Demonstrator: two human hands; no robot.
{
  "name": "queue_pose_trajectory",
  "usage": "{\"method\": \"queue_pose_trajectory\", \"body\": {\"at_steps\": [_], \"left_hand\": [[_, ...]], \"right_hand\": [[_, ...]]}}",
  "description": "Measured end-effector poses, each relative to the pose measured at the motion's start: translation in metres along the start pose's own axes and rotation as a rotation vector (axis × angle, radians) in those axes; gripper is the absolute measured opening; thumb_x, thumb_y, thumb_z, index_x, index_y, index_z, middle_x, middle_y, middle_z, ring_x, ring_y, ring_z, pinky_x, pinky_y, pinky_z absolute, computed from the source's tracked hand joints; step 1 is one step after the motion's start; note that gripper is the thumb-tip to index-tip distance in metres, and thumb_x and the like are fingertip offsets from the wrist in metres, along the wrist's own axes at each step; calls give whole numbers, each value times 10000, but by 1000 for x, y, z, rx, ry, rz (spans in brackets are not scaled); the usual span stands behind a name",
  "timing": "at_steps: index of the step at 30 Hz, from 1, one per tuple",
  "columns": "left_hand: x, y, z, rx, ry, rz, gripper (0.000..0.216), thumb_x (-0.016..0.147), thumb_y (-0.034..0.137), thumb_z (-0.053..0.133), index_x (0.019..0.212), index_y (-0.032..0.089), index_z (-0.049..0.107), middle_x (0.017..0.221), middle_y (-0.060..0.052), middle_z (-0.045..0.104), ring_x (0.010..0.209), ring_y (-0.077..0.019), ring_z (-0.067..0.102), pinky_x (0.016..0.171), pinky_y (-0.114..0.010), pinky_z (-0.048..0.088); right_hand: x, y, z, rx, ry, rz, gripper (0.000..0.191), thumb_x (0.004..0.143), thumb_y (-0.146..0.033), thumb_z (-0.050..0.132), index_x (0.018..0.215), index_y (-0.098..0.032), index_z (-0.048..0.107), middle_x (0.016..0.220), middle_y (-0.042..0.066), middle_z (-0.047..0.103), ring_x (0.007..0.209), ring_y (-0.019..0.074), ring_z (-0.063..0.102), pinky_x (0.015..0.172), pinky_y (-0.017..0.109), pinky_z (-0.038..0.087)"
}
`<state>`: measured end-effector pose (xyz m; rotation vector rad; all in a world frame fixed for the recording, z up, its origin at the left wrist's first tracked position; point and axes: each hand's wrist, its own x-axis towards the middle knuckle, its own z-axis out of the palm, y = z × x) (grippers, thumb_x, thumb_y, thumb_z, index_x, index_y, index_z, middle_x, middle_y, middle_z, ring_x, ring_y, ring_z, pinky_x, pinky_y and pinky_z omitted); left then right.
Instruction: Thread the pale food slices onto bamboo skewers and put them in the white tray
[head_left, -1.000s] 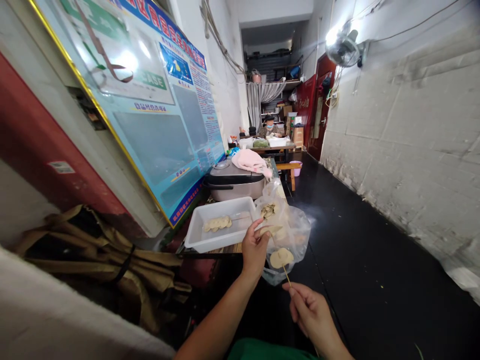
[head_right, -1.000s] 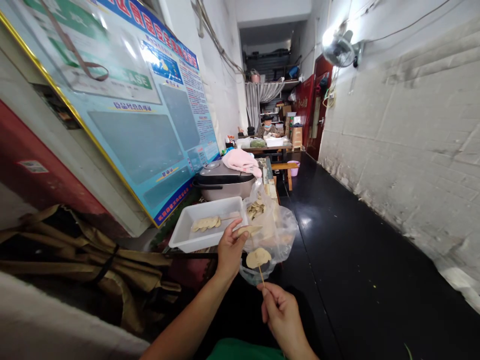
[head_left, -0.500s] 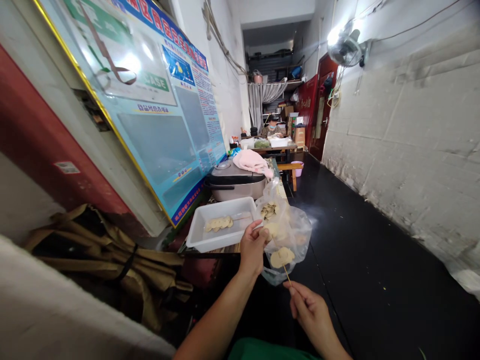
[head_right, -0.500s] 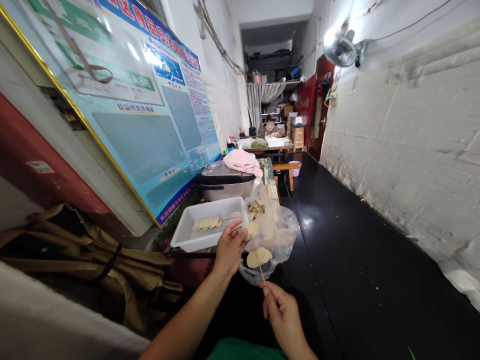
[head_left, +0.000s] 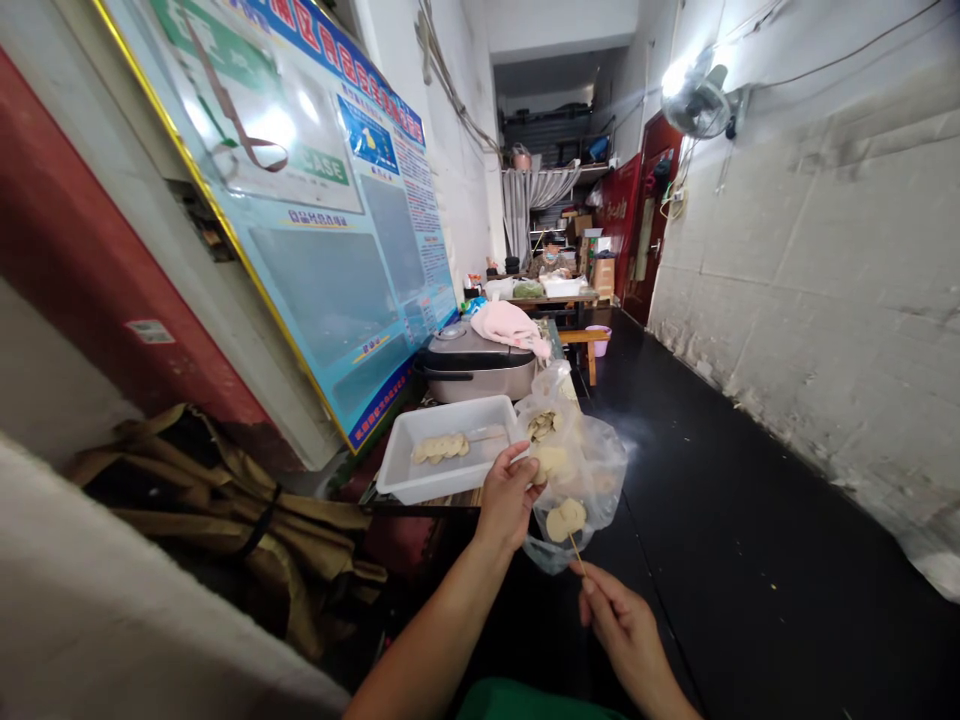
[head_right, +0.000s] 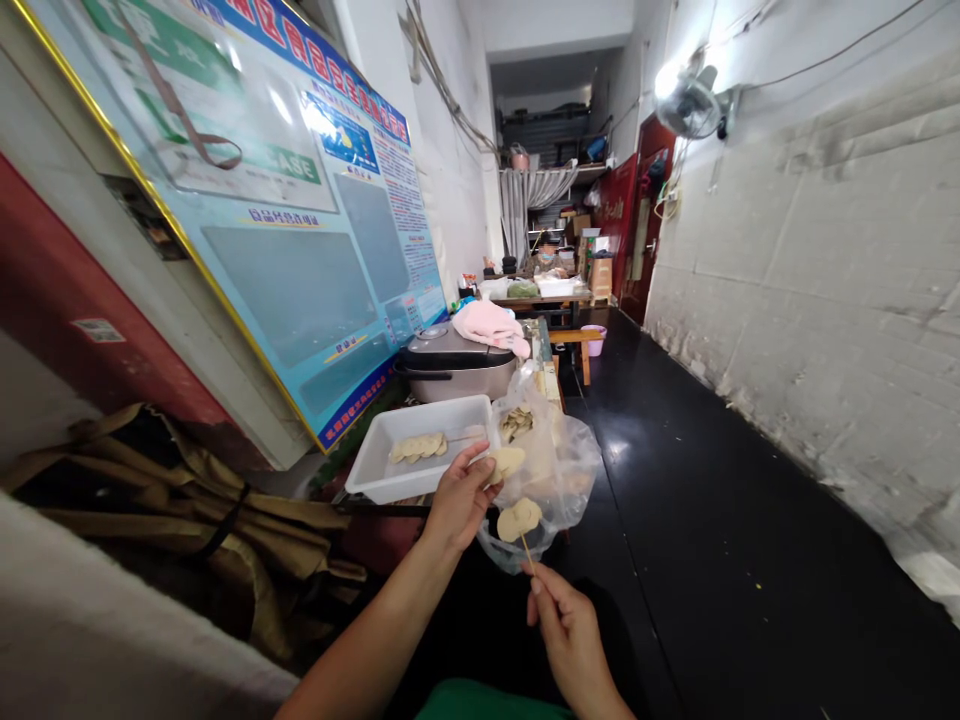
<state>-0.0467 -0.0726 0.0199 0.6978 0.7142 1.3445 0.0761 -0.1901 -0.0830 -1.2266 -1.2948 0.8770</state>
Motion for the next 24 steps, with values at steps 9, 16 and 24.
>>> {"method": "queue_pose_trajectory", "body": {"at_steps": [9,16,24], "left_hand": [[0,1,0,18,-30,2,370,565,259,776,887,142,634,776,-17,644,668,-85,573,667,-237,447],[-1,3,3,48,-11,74,337,584,278,762,858,139,625,772,-17,646,679,-98,580,671,-247,449],[0,7,2,96,15,74,395,563,307,775,880,137,614,760,-15,632,648,-96,570,623,-237,455]], "right_hand": [[6,0,2,28,43,-17,426,866,-456,500,1081,-150,704,551,-33,463,503,122,420,494,228,351],[4,0,1,40,8,13,443,873,-462,488,1111,-146,687,544,-37,450,483,111,394,471,220,333],[-2,-3,-5,9,-18,25,461,878,-468,476,1134,-139,675,546,-34,453,475,105,366,454,215,304]]}}
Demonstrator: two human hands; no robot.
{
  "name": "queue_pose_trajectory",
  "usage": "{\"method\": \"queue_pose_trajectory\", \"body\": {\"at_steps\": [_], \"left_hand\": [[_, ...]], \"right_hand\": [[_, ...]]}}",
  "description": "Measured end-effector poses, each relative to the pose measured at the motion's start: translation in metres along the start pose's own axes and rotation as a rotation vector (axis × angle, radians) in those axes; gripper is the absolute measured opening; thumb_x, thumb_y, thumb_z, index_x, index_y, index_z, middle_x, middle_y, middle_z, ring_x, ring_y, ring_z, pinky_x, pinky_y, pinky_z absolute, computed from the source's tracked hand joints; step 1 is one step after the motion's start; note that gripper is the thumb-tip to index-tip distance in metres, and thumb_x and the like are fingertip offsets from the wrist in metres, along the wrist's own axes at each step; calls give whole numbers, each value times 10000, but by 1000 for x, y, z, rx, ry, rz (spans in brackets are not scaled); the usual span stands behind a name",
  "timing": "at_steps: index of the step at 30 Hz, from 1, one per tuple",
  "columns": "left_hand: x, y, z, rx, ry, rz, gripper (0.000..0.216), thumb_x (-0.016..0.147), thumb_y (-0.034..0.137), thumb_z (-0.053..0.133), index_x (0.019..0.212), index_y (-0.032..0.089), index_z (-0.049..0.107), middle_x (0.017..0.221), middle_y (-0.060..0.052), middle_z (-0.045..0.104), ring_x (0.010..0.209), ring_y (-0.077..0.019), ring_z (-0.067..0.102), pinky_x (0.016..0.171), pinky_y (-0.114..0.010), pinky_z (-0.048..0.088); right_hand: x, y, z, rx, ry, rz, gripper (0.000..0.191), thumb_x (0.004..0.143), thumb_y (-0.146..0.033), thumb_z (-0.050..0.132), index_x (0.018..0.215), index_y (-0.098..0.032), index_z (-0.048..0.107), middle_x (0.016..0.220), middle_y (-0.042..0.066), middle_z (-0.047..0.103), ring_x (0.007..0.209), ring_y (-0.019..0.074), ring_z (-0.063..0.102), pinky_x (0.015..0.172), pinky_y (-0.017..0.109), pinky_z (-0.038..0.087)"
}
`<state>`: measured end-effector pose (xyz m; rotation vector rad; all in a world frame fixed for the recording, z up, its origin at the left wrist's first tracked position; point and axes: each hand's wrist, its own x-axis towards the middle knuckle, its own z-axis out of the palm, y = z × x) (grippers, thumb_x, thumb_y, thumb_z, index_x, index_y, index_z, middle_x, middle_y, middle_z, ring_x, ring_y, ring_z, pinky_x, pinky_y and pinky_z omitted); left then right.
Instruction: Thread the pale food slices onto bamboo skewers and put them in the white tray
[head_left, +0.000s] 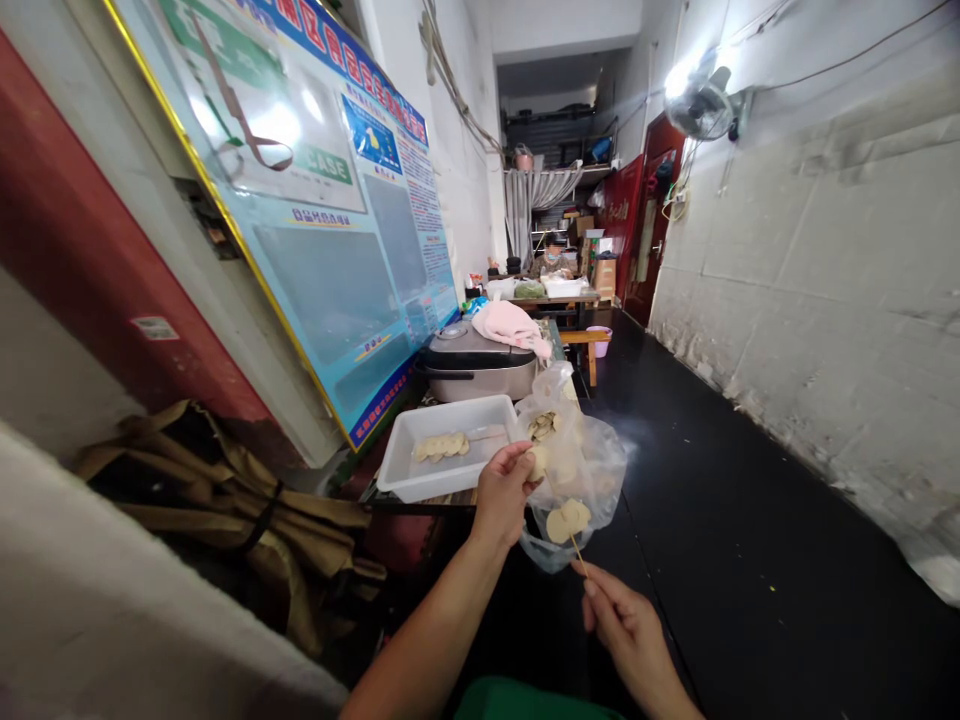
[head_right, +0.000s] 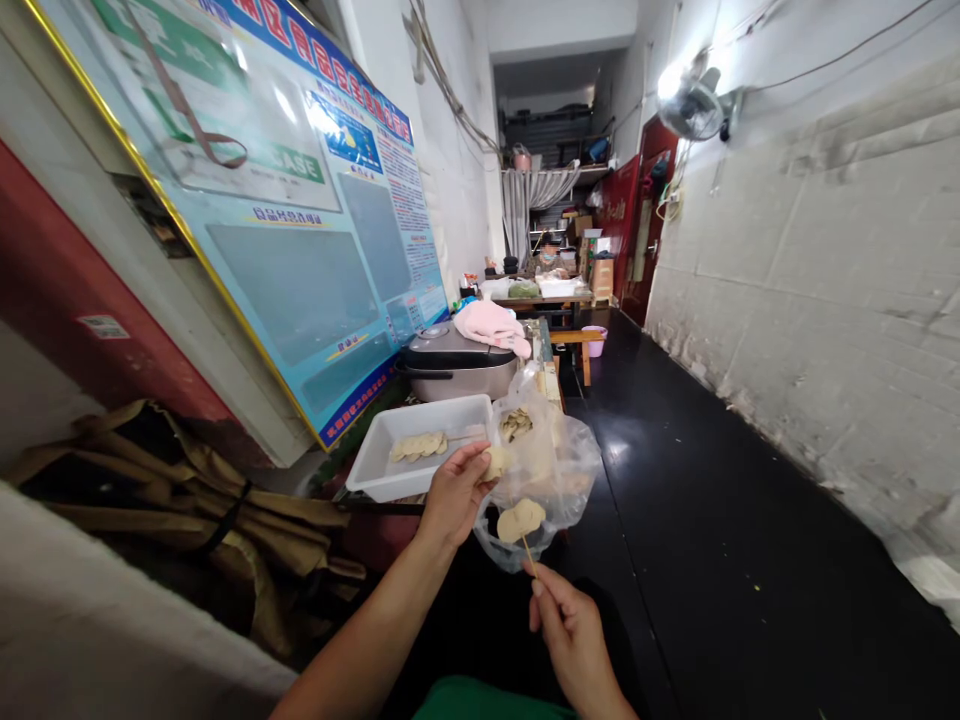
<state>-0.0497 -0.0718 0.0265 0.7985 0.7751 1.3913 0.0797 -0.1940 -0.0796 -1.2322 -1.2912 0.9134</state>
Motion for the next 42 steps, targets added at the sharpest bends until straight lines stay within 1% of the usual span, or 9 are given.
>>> {"method": "queue_pose_trajectory", "body": {"at_steps": [3,12,22,27,30,34,37,40,42], "left_hand": [[0,1,0,5,-6,-3,401,565,318,774,888,144,613,752,-10,623,643,-94,566,619,-238,462],[0,3,-1,10,-25,-16,401,554,289,787,892,151,620,745,-1,609,636,-88,561,606,-230,464],[-2,1,2,14,-33,-47,395,554,269,788,892,145,625,735,-2,615,621,-87,564,599,-231,469],[-4,0,3,34,-45,-55,403,538,269,796,886,147,634,690,9,603,615,-92,565,592,-231,471],[-3,-2,1,94,-35,16,403,575,271,773,935,155,635,721,-5,633,655,-113,590,633,-247,478],[1,-7,-3,236,-44,151,370,663,252,707,1019,168,645,889,-59,687,780,-153,627,729,-265,477],[3,-9,-6,341,-38,244,351,701,238,673,1046,182,643,954,-77,690,862,-180,632,776,-277,472],[2,-10,-8,407,-29,332,351,710,235,668,1056,188,639,956,-80,684,879,-188,628,785,-277,469],[0,-9,-8,435,-3,381,357,697,229,680,1050,194,646,942,-70,674,838,-174,622,746,-254,468]], "right_hand": [[1,-2,-1,16,5,18,477,868,-490,480,1129,-145,680,538,-37,438,455,100,338,421,206,276],[3,-4,-1,1,25,-11,447,865,-467,492,1111,-155,696,540,-32,448,471,109,375,461,222,341],[4,-5,-1,2,62,-49,446,861,-467,501,1087,-145,710,521,-33,451,490,123,429,502,238,375],[4,-8,0,5,56,-22,475,852,-497,496,1092,-146,708,514,-38,435,458,110,379,452,223,346],[3,-7,-1,10,41,10,486,853,-502,492,1101,-140,700,513,-40,422,455,106,357,436,216,321],[1,-6,-3,12,33,44,496,860,-501,481,1118,-131,687,522,-42,411,460,103,338,433,215,295],[0,-8,-4,3,26,48,492,863,-496,479,1117,-128,684,525,-44,406,464,103,335,441,218,290],[0,-10,-5,-5,16,47,492,867,-493,473,1119,-125,680,525,-46,403,466,103,331,450,222,287],[0,-10,-5,-4,7,52,492,872,-490,467,1124,-123,674,527,-47,405,466,103,329,453,224,283]]}}
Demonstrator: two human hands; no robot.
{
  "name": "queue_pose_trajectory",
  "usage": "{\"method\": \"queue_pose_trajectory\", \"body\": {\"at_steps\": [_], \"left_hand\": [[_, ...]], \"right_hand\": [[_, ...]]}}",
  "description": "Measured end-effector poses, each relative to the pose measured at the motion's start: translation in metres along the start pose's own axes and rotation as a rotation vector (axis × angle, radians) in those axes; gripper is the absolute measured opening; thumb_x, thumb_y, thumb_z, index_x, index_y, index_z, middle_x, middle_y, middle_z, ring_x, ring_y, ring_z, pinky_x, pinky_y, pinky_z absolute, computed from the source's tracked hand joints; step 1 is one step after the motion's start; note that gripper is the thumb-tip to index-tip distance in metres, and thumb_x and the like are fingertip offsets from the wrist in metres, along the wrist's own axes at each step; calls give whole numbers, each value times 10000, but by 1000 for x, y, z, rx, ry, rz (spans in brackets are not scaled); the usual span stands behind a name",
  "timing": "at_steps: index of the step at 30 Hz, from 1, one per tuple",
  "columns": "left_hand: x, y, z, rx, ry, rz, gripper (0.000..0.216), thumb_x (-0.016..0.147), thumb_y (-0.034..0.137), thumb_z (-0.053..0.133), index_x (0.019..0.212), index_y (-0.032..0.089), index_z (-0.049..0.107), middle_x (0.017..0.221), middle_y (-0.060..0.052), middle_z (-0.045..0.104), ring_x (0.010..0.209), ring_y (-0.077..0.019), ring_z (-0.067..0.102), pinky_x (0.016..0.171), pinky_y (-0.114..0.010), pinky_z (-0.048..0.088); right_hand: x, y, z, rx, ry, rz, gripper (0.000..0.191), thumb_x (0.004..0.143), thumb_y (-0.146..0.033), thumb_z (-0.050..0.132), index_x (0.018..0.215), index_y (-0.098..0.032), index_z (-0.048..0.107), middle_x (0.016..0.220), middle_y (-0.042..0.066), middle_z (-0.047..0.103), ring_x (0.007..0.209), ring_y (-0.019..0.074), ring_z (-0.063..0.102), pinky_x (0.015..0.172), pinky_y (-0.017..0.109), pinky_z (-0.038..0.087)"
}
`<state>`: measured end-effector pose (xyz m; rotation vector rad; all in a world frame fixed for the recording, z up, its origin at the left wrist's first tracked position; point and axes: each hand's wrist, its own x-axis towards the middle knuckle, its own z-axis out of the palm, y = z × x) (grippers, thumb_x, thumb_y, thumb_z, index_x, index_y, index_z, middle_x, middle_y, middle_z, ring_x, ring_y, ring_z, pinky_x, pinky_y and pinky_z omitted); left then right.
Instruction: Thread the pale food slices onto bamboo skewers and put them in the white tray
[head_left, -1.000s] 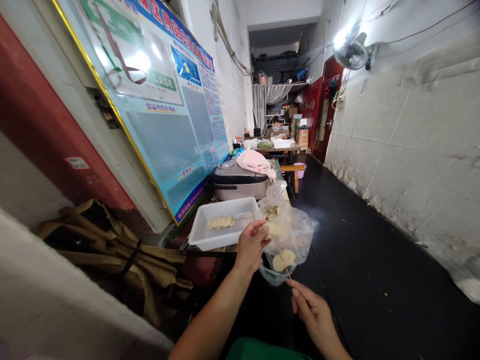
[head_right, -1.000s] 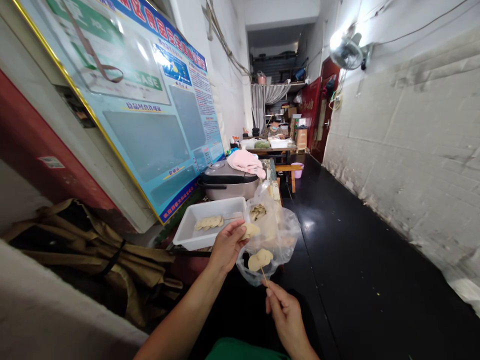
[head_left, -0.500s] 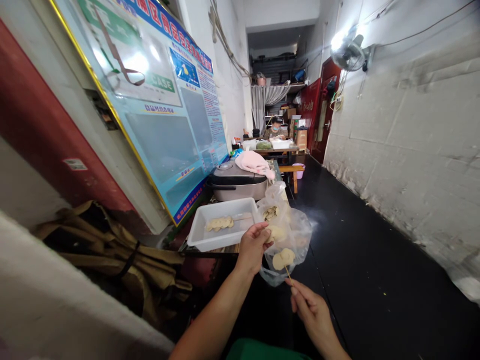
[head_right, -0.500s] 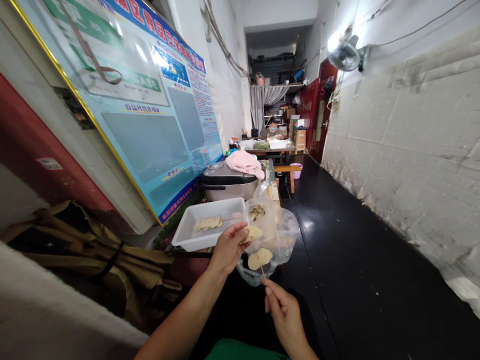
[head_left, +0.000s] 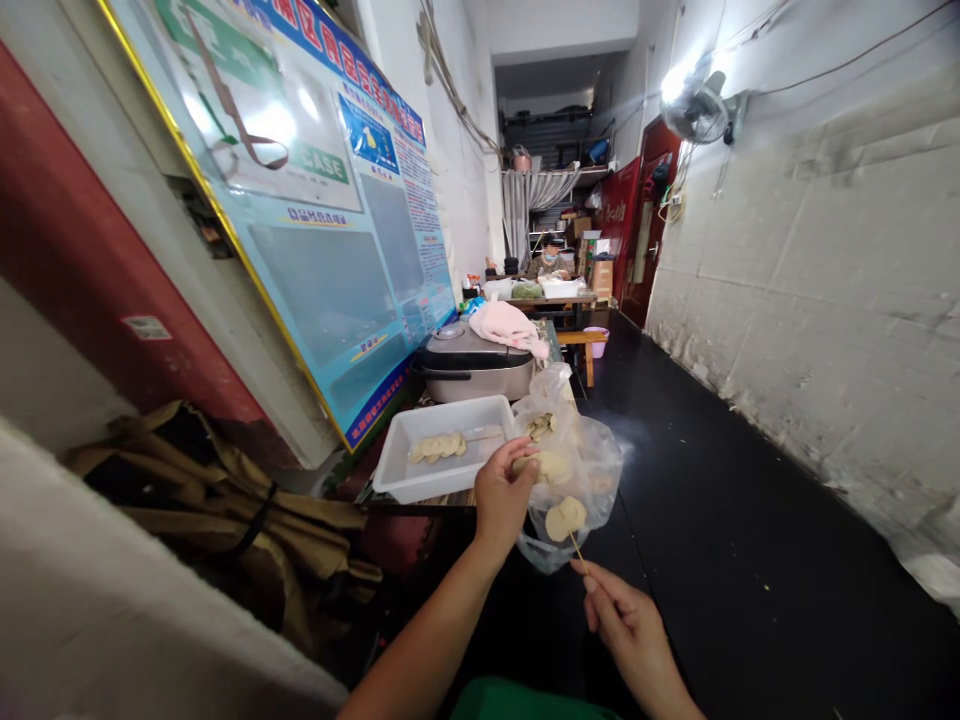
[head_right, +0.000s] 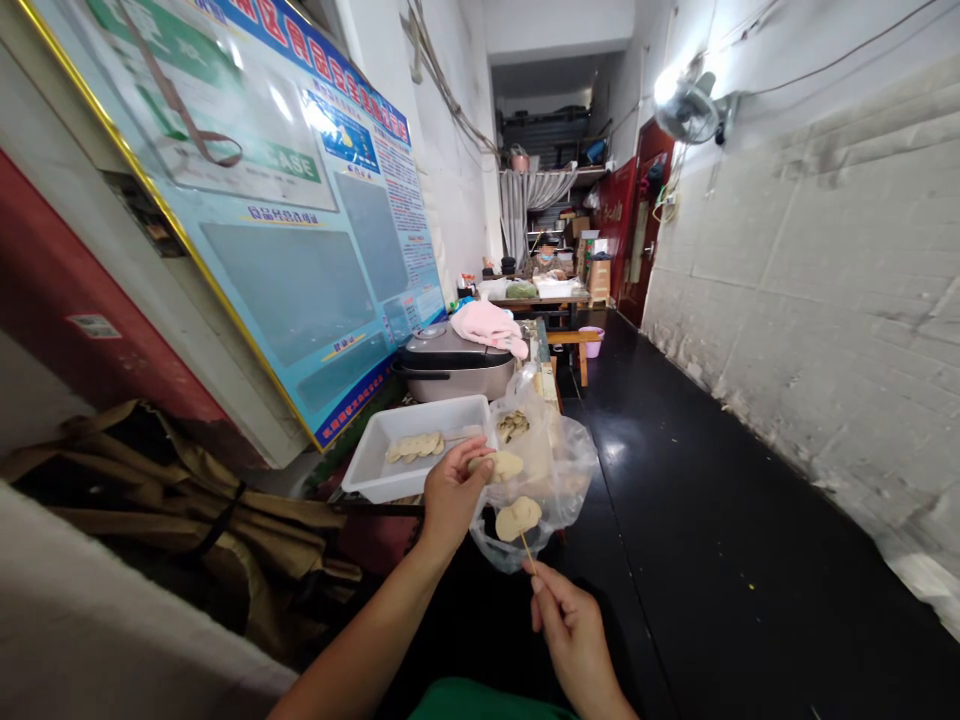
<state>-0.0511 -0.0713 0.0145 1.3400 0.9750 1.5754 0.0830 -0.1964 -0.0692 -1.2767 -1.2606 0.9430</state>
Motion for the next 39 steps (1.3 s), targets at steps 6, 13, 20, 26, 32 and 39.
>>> {"method": "queue_pose_trajectory", "body": {"at_steps": [6,13,20,26,32,39], "left_hand": [[-2,5,2,8,-16,61,375,699,214,669,1074,213,648,820,-20,623,660,-112,562,612,-202,431],[-1,1,0,97,-30,116,387,731,208,630,1118,199,623,879,-30,636,763,-124,581,697,-219,443],[-4,-1,3,69,-48,103,412,724,216,643,1135,196,618,875,-30,647,763,-120,588,711,-213,454],[-11,-1,8,-28,-103,48,419,702,220,672,1119,190,630,872,-32,637,771,-119,580,721,-213,455],[-19,6,13,-204,-77,-111,460,685,238,710,1132,214,602,956,-26,620,774,-107,578,706,-211,464],[-13,9,11,-620,-222,-620,359,680,247,726,997,107,632,876,-91,681,772,-178,642,731,-314,517]], "right_hand": [[0,0,-1,-5,-9,6,514,877,-499,451,1123,-102,667,521,-50,400,469,105,327,461,230,271],[-2,-4,-3,-22,-21,0,534,878,-499,442,1121,-76,660,518,-53,396,470,105,324,469,234,274],[-3,-5,-3,-5,-18,10,531,871,-507,447,1115,-90,666,516,-52,395,461,104,319,459,233,269],[0,-9,0,2,23,11,502,859,-496,473,1097,-106,681,513,-49,403,455,103,325,454,231,282],[2,-13,3,53,80,19,495,840,-492,504,1087,-101,681,529,-43,425,457,100,335,442,226,275],[4,-9,9,113,113,18,502,834,-487,511,1074,-77,673,529,-47,427,437,87,318,424,218,257]]}}
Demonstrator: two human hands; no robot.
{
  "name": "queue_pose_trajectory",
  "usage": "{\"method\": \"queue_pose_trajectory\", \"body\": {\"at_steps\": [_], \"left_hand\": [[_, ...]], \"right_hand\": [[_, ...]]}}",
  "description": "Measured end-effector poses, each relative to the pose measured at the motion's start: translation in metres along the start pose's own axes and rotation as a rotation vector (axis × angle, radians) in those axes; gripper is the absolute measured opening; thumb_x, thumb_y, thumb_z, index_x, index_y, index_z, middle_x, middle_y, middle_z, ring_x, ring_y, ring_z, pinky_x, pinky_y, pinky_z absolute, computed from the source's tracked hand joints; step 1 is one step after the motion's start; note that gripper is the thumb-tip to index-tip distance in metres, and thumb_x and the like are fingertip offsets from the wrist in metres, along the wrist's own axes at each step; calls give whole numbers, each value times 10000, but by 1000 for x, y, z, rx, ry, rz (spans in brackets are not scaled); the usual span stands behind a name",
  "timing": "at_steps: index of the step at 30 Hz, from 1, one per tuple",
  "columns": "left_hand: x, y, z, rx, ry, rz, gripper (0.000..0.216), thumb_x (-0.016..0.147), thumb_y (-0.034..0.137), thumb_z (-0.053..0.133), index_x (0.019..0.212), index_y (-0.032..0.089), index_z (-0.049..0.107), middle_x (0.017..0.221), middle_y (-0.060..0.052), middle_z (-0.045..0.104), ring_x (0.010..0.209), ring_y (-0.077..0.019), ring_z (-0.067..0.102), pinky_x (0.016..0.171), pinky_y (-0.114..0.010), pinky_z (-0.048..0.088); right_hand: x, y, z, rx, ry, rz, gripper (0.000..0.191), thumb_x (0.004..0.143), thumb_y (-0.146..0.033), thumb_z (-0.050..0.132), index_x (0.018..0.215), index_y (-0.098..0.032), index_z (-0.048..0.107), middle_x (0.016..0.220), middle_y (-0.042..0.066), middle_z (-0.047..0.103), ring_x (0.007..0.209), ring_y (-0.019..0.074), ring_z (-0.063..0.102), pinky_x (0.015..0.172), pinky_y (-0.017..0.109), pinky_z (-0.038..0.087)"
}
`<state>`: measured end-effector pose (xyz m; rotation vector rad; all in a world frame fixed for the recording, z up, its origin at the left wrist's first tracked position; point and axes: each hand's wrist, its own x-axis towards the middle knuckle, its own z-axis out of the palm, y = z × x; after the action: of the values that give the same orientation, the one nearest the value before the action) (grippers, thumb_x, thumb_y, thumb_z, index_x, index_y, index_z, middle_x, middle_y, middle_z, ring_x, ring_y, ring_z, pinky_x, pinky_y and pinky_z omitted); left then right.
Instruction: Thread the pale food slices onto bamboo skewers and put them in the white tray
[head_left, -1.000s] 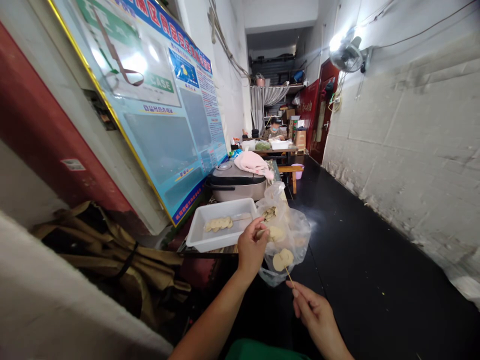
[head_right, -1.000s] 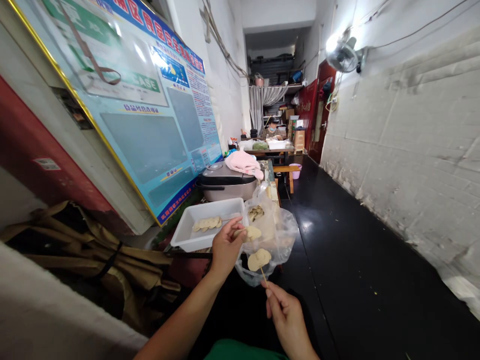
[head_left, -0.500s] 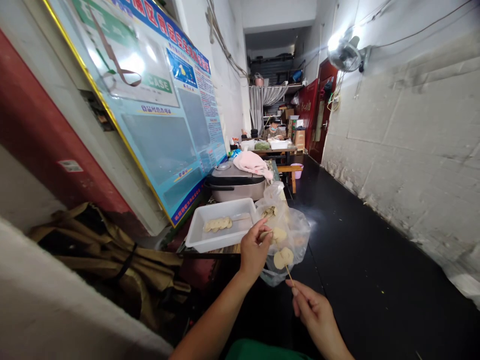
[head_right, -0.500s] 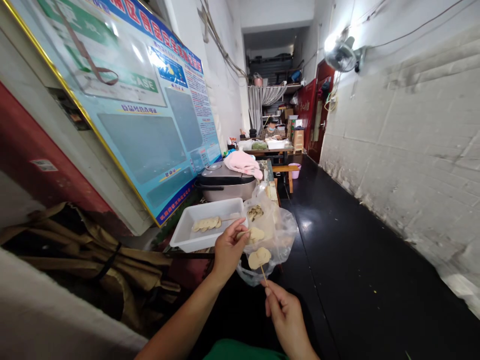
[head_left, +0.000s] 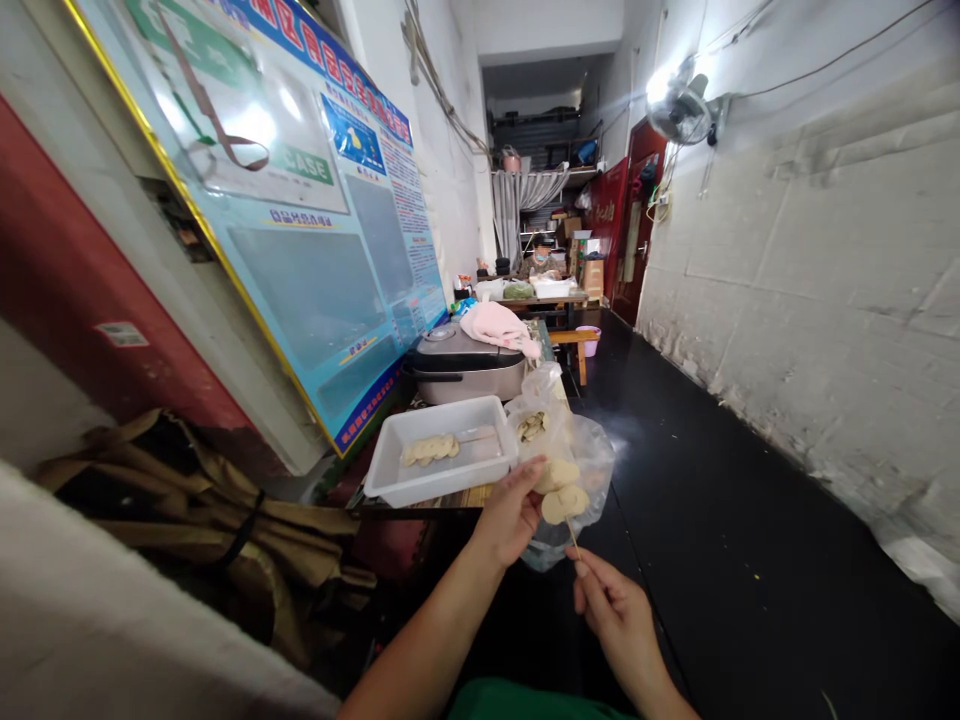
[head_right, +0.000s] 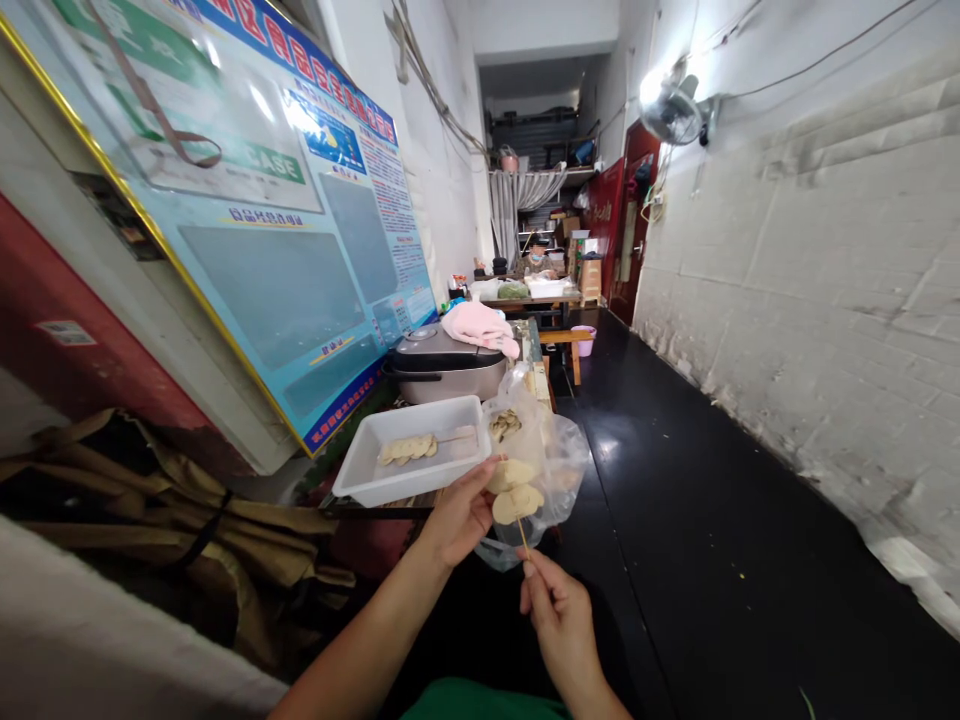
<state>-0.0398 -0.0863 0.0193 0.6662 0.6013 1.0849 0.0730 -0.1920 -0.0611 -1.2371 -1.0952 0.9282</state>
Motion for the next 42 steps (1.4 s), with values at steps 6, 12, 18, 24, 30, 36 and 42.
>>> {"method": "queue_pose_trajectory", "body": {"at_steps": [6,12,18,24,30,36,42], "left_hand": [[0,-7,0,-7,-37,14,275,679,221,732,910,87,667,803,-100,702,801,-201,661,782,-324,517],[-4,-16,4,1,5,38,266,689,181,722,931,91,658,868,-100,703,846,-205,660,814,-326,513],[0,-10,-2,-60,26,-23,217,769,218,649,941,85,642,864,-115,696,828,-211,663,797,-345,522],[9,-7,-14,-56,-1,-105,329,774,328,649,1004,92,634,905,-114,681,786,-203,657,756,-347,526],[14,10,-29,-82,-121,-166,311,789,313,628,992,78,639,996,-145,670,912,-224,638,798,-337,504],[12,-3,-26,-211,-122,-229,288,811,289,604,1010,82,615,1027,-138,662,1019,-238,612,886,-357,479],[9,-21,-14,-101,-9,-65,317,764,259,667,1024,86,611,1031,-156,660,944,-249,640,821,-372,512]], "right_hand": [[4,13,3,1,0,-18,467,831,-467,526,1056,-88,682,538,-37,459,442,88,332,413,210,250],[5,14,4,-2,9,-19,460,831,-466,527,1046,-94,693,525,-41,466,422,82,331,406,206,268],[6,13,4,24,20,-4,447,817,-470,555,1029,-106,703,511,-48,468,410,72,338,404,196,282],[4,8,8,105,-16,66,480,784,-523,577,1017,-124,706,487,-55,459,380,64,303,373,192,236],[5,11,8,135,-58,117,471,784,-517,585,1005,-117,699,473,-61,449,373,46,272,366,183,189],[5,8,12,161,-54,127,458,764,-517,605,965,-118,708,468,-61,454,371,38,270,367,175,183],[5,8,13,139,-63,130,468,760,-531,596,952,-120,710,475,-60,455,380,51,278,380,181,193]]}}
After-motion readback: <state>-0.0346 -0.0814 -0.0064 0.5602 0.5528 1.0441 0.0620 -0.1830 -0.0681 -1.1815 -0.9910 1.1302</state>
